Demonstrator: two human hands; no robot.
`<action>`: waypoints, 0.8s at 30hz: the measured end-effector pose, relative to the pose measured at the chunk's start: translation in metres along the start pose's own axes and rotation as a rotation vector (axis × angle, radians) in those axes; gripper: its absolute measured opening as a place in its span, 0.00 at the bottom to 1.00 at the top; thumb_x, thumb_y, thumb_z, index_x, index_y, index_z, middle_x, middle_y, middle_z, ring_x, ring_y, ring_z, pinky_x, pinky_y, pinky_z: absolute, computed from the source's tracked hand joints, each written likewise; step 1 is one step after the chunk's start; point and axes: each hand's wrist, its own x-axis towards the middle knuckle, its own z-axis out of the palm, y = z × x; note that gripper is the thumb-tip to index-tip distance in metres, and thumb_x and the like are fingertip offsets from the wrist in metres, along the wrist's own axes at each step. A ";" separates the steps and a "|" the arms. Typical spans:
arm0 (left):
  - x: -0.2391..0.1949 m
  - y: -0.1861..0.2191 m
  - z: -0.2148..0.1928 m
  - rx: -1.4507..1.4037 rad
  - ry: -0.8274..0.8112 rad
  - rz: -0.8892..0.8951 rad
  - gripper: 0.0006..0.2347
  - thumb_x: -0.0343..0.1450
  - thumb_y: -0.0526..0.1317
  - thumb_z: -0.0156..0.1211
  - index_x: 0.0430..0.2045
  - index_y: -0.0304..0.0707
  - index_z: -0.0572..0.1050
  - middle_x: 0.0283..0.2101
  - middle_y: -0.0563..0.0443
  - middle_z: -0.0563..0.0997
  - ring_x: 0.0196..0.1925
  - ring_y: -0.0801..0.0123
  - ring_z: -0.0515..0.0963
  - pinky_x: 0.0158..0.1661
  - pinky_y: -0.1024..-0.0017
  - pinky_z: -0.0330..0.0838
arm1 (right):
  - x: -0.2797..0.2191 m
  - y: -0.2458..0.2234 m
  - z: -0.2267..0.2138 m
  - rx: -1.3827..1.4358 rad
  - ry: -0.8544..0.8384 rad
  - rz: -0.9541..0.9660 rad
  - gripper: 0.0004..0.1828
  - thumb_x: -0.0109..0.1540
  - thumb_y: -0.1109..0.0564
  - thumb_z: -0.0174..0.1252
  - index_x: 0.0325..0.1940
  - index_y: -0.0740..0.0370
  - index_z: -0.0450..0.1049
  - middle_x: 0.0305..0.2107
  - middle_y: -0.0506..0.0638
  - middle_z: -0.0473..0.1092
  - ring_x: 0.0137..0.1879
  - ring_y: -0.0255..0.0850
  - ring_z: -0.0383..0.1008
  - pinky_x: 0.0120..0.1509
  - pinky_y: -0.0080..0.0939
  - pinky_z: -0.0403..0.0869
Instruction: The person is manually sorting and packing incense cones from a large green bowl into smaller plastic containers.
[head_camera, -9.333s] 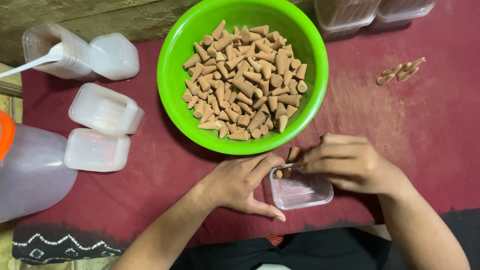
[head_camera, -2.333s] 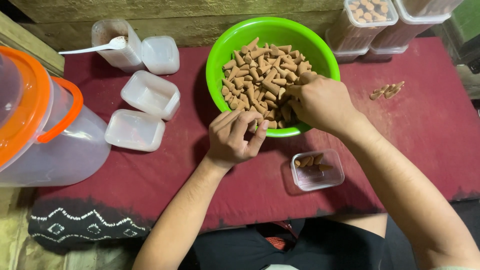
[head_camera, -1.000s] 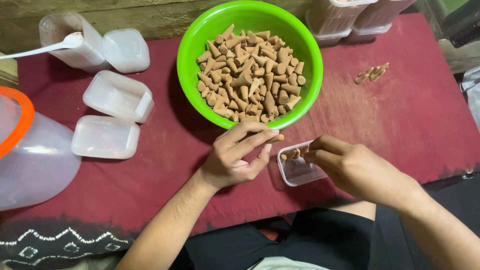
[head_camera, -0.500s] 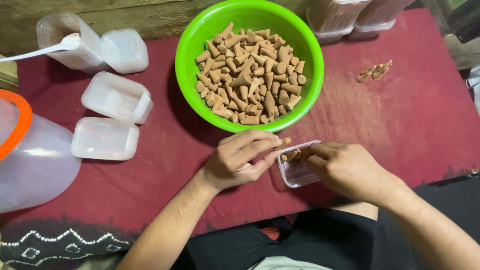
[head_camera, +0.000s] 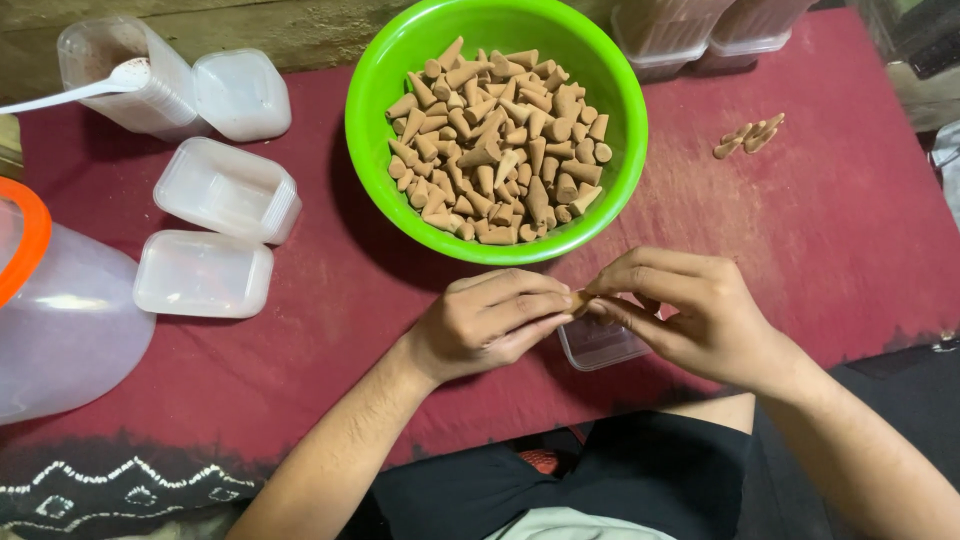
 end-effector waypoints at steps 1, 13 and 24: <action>0.000 0.001 0.000 -0.001 0.001 -0.002 0.05 0.68 0.26 0.68 0.35 0.31 0.82 0.37 0.42 0.85 0.35 0.56 0.87 0.38 0.65 0.84 | -0.001 0.001 0.000 0.000 -0.002 0.001 0.03 0.59 0.66 0.66 0.37 0.63 0.81 0.29 0.52 0.78 0.20 0.40 0.67 0.25 0.36 0.72; -0.002 -0.010 -0.012 0.316 0.038 0.159 0.07 0.74 0.34 0.58 0.31 0.26 0.79 0.33 0.40 0.83 0.34 0.56 0.84 0.37 0.66 0.83 | -0.048 0.034 -0.003 -0.361 -0.340 -0.053 0.11 0.63 0.56 0.60 0.49 0.54 0.79 0.44 0.49 0.78 0.41 0.46 0.81 0.38 0.45 0.79; -0.002 -0.017 -0.012 0.505 0.257 0.176 0.05 0.73 0.35 0.61 0.30 0.34 0.81 0.27 0.49 0.79 0.26 0.61 0.78 0.32 0.66 0.78 | -0.054 0.052 0.013 -0.543 -0.208 -0.169 0.03 0.61 0.60 0.60 0.33 0.54 0.78 0.33 0.44 0.75 0.38 0.43 0.80 0.34 0.42 0.76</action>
